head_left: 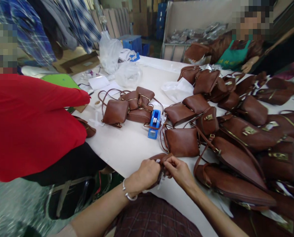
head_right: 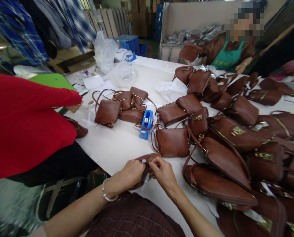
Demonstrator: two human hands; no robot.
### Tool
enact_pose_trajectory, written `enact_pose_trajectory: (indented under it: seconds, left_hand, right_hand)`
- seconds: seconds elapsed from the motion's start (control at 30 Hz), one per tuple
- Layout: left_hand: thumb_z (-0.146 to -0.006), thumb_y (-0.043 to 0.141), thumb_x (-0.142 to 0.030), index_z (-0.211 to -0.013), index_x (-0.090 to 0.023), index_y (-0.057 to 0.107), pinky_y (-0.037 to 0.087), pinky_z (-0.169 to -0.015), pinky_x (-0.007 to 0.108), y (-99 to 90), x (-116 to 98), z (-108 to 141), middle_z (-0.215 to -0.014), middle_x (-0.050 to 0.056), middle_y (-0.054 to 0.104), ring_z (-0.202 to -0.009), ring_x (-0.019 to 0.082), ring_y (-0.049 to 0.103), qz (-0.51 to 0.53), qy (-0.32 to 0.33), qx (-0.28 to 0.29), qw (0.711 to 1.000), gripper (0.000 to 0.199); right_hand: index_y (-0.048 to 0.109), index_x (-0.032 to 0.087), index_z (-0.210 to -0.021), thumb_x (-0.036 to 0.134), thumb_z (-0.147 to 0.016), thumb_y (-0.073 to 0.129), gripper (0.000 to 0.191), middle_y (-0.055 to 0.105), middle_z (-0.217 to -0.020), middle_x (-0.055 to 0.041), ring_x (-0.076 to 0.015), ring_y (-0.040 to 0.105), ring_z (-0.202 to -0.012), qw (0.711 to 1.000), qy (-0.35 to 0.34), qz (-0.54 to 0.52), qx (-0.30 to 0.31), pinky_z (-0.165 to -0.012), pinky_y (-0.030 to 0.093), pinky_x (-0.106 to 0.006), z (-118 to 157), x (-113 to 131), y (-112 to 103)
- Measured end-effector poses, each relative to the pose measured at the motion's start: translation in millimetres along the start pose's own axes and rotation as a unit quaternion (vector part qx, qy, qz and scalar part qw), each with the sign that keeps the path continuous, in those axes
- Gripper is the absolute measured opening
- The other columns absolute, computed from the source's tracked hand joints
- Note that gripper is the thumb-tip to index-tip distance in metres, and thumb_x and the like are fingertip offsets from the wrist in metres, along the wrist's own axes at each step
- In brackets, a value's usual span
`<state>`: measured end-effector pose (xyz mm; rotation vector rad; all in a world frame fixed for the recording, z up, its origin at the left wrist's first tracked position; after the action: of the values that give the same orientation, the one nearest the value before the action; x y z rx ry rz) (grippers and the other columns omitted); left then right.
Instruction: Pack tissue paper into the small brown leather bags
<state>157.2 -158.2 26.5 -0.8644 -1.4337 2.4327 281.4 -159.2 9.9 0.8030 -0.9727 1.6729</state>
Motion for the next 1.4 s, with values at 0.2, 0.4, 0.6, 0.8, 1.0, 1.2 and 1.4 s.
enact_pose_trajectory:
  seconds: [0.2, 0.4, 0.6, 0.8, 1.0, 1.2, 1.4]
  left_hand:
    - [-0.093, 0.045, -0.020, -0.098, -0.016, 0.062, 0.049, -0.079, 0.030, -19.6, -5.6, 31.8, -0.096, 0.006, 0.068, -0.087, 0.021, 0.064, 0.051, 0.078, -0.018, 0.995, 0.018]
    - [-0.086, 0.062, -0.027, -0.118, -0.017, 0.051, 0.050, -0.088, 0.037, -6.5, -3.6, 33.7, -0.114, 0.007, 0.061, -0.103, 0.025, 0.060, 0.073, -0.084, -0.102, 0.989, 0.035]
    - [-0.083, 0.065, -0.028, -0.119, -0.021, 0.052, 0.049, -0.090, 0.041, 0.9, -2.0, 36.6, -0.115, 0.004, 0.062, -0.106, 0.026, 0.057, 0.067, -0.063, -0.121, 0.988, 0.039]
    - [-0.083, 0.066, -0.032, -0.110, -0.017, 0.057, 0.050, -0.088, 0.038, -1.5, 0.8, 28.0, -0.108, 0.006, 0.064, -0.100, 0.025, 0.059, 0.053, -0.019, -0.122, 0.991, 0.032]
    - [-0.089, 0.060, -0.039, -0.107, -0.018, 0.061, 0.044, -0.097, 0.048, 6.1, -0.1, 58.2, -0.120, 0.008, 0.061, -0.114, 0.028, 0.052, -0.031, 0.020, -0.267, 0.963, 0.028]
    - [-0.085, 0.064, -0.033, -0.106, -0.022, 0.064, 0.020, -0.116, 0.061, 12.2, 13.7, 82.3, -0.156, 0.008, 0.021, -0.143, 0.035, 0.017, 0.053, -0.066, -0.313, 0.946, 0.023]
    - [-0.091, 0.051, -0.019, -0.114, -0.017, 0.061, 0.042, -0.111, 0.042, 24.5, 23.4, 63.2, -0.144, 0.014, 0.041, -0.130, 0.024, 0.044, 0.112, -0.068, -0.319, 0.939, 0.025]
  right_hand:
    - [0.055, 0.019, -0.071, 0.047, -0.075, 0.056, 0.029, 0.058, -0.056, 0.0012, -0.0126, 0.056, -0.049, 1.000, -0.007, -0.018, 0.022, -0.046, 0.045, -0.023, -1.9, -3.7, 5.3]
    - [0.058, 0.019, -0.073, 0.038, -0.083, 0.053, 0.022, 0.060, -0.059, 0.0013, -0.0130, 0.056, -0.054, 0.994, -0.074, 0.071, 0.030, -0.053, 0.043, -0.024, -3.2, 10.5, 0.6]
    - [0.063, 0.021, -0.080, 0.033, -0.087, 0.050, 0.019, 0.066, -0.073, -0.0011, -0.0156, 0.060, -0.068, 0.965, -0.157, 0.209, 0.031, -0.065, 0.042, -0.026, -2.9, 34.8, 0.8]
    - [0.061, 0.018, -0.081, 0.024, -0.090, 0.045, 0.019, 0.067, -0.080, -0.0050, -0.0172, 0.061, -0.074, 0.873, -0.229, 0.421, 0.088, -0.065, 0.036, -0.027, -4.3, 56.3, 14.4]
    - [0.063, 0.020, -0.084, 0.024, -0.091, 0.047, 0.019, 0.068, -0.081, -0.0013, -0.0133, 0.061, -0.075, 0.892, -0.227, 0.377, 0.105, -0.067, 0.037, -0.024, -6.9, 59.5, 5.5]
    - [0.060, 0.019, -0.078, 0.027, -0.091, 0.047, 0.020, 0.066, -0.077, 0.0001, -0.0126, 0.059, -0.071, 0.880, -0.249, 0.392, 0.097, -0.065, 0.034, -0.024, -7.2, 58.5, 5.0]
    - [0.061, 0.020, -0.077, 0.028, -0.089, 0.048, 0.019, 0.065, -0.074, 0.0004, -0.0122, 0.056, -0.067, 0.877, -0.235, 0.408, 0.095, -0.063, 0.033, -0.025, -11.6, 61.6, 8.9]
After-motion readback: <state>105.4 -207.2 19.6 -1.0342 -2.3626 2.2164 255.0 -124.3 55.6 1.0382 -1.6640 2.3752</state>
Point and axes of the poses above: each hand's wrist, its own z-axis away from the middle knuckle, its own y-axis out of the palm, x = y × z, the point moved 6 cm from there along -z, towards the middle knuckle
